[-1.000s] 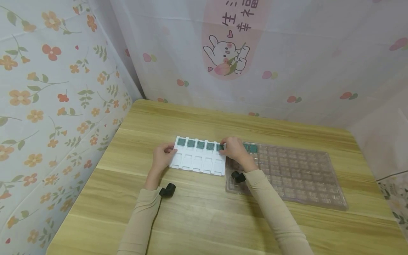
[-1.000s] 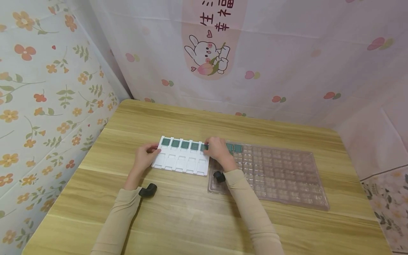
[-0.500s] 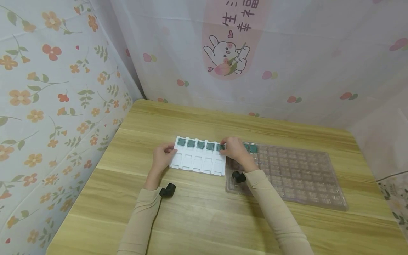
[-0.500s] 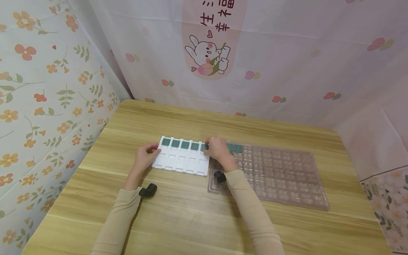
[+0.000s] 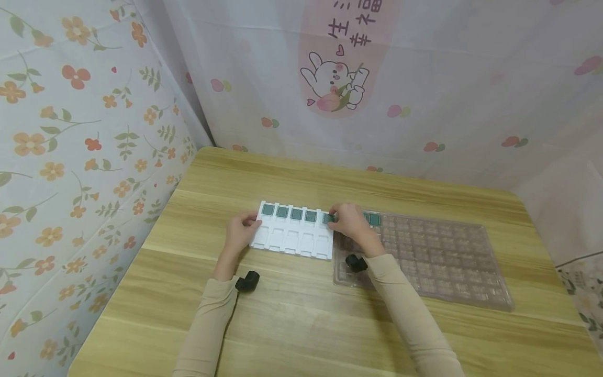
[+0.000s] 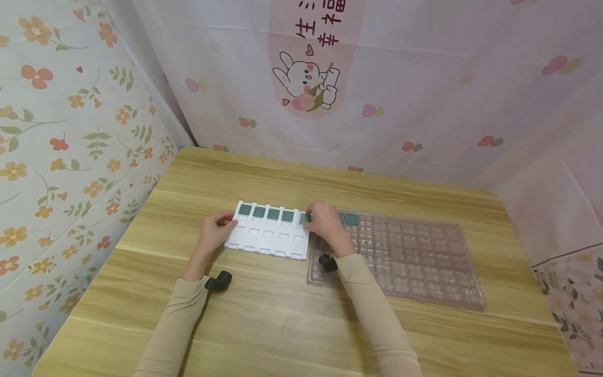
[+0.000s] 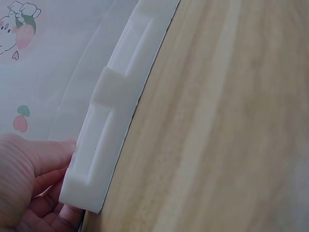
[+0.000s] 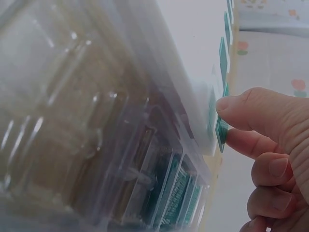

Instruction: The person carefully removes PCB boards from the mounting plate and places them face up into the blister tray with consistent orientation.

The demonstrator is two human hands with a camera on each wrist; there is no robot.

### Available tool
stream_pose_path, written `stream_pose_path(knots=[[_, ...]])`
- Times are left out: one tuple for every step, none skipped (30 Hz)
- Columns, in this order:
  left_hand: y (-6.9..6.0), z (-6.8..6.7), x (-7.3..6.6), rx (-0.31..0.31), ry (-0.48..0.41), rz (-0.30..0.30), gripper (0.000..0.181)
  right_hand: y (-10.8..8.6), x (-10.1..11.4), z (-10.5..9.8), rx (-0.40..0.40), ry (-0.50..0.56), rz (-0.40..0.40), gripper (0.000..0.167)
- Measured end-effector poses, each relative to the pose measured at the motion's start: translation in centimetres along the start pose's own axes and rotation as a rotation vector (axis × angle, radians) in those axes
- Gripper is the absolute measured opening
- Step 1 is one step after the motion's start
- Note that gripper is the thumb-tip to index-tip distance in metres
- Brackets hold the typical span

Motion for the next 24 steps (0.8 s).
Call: stream_pose_path(knots=[[0.0, 0.0, 0.0, 0.001, -0.001, -0.003, 0.026, -0.1, 0.0, 0.0, 0.0, 0.002, 0.001, 0.024], [0.0, 0.0, 0.0, 0.001, -0.003, -0.005, 0.026, -0.1, -0.1, 0.0, -0.002, 0.003, 0.002, 0.024], [0.0, 0.0, 0.0, 0.002, -0.001, -0.006, 0.026, -0.2, -0.1, 0.0, -0.004, 0.005, 0.0, 0.024], [0.0, 0.0, 0.0, 0.002, 0.0, -0.008, 0.025, -0.2, -0.2, -0.1, -0.003, 0.011, 0.001, 0.024], [0.0, -0.1, -0.1, 0.002, 0.0, -0.009, 0.025, -0.3, -0.2, -0.1, -0.002, 0.015, 0.005, 0.024], [0.0, -0.1, -0.1, 0.002, -0.001, -0.007, 0.025, -0.4, -0.3, -0.1, 0.0, 0.017, 0.007, 0.024], [-0.1, -0.1, -0.1, 0.001, -0.001, -0.006, 0.025, -0.4, -0.3, -0.1, 0.001, 0.02, 0.007, 0.025], [0.0, -0.1, -0.1, 0.001, 0.0, -0.004, 0.025, -0.5, -0.3, -0.2, 0.0, 0.026, 0.008, 0.025], [0.0, -0.1, 0.0, 0.001, 0.0, -0.002, 0.025, -0.5, -0.3, -0.3, 0.001, 0.03, 0.011, 0.025], [0.0, -0.1, 0.0, 0.001, -0.002, -0.001, 0.025, -0.6, -0.4, -0.3, 0.001, 0.031, 0.013, 0.025], [0.0, -0.1, 0.0, 0.002, -0.002, -0.001, 0.025, -0.7, -0.4, -0.4, -0.003, 0.027, 0.013, 0.025], [0.0, -0.1, 0.0, 0.003, -0.003, -0.001, 0.025, -0.7, -0.4, -0.4, -0.006, 0.026, 0.013, 0.025], [0.0, -0.1, 0.0, 0.004, -0.004, -0.005, 0.025, -0.8, -0.5, -0.5, -0.008, 0.024, 0.014, 0.025], [0.0, -0.1, 0.0, 0.005, -0.004, -0.005, 0.025, -0.9, -0.5, -0.5, -0.012, 0.022, 0.014, 0.025], [0.0, -0.1, -0.1, 0.005, -0.003, -0.006, 0.025, -1.0, -0.5, -0.6, -0.017, 0.014, 0.01, 0.025], [-0.1, -0.1, -0.1, 0.006, -0.001, -0.008, 0.025, -1.1, -0.5, -0.7, -0.019, 0.011, 0.007, 0.024], [-0.1, -0.1, -0.1, 0.006, 0.002, -0.008, 0.025, -1.2, -0.5, -0.8, -0.023, 0.012, 0.005, 0.024], [-0.1, -0.1, -0.1, 0.005, 0.003, -0.009, 0.025, -1.3, -0.6, -0.8, -0.028, 0.012, -0.001, 0.024], [-0.1, -0.1, -0.1, 0.004, 0.005, -0.008, 0.025, -1.4, -0.6, -0.9, -0.03, 0.016, -0.006, 0.024], [-0.1, -0.1, -0.1, 0.003, 0.006, -0.007, 0.025, -1.5, -0.7, -1.0, -0.038, 0.015, -0.015, 0.023], [-0.1, -0.1, -0.1, 0.001, 0.005, -0.007, 0.025, -1.6, -0.8, -1.0, -0.042, 0.017, -0.021, 0.023], [-0.1, 0.0, -0.2, 0.0, 0.006, -0.007, 0.025, -1.7, -0.9, -1.1, -0.043, 0.022, -0.02, 0.022], [-0.1, 0.0, -0.2, 0.0, 0.005, -0.009, 0.025, -1.8, -1.0, -1.1, -0.048, 0.019, -0.023, 0.021], [-0.1, 0.0, -0.2, -0.001, 0.004, -0.01, 0.025, -1.8, -1.2, -1.1, -0.049, 0.017, -0.022, 0.02]])
Point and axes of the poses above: each hand's wrist, its own y-axis towards the middle knuckle, its own z-axis out of the palm, x = y × z, the point moved 1 cm from there along y, towards the middle knuckle, and after that the axes turned 7 degrees about -y, right-handed, at the moved point
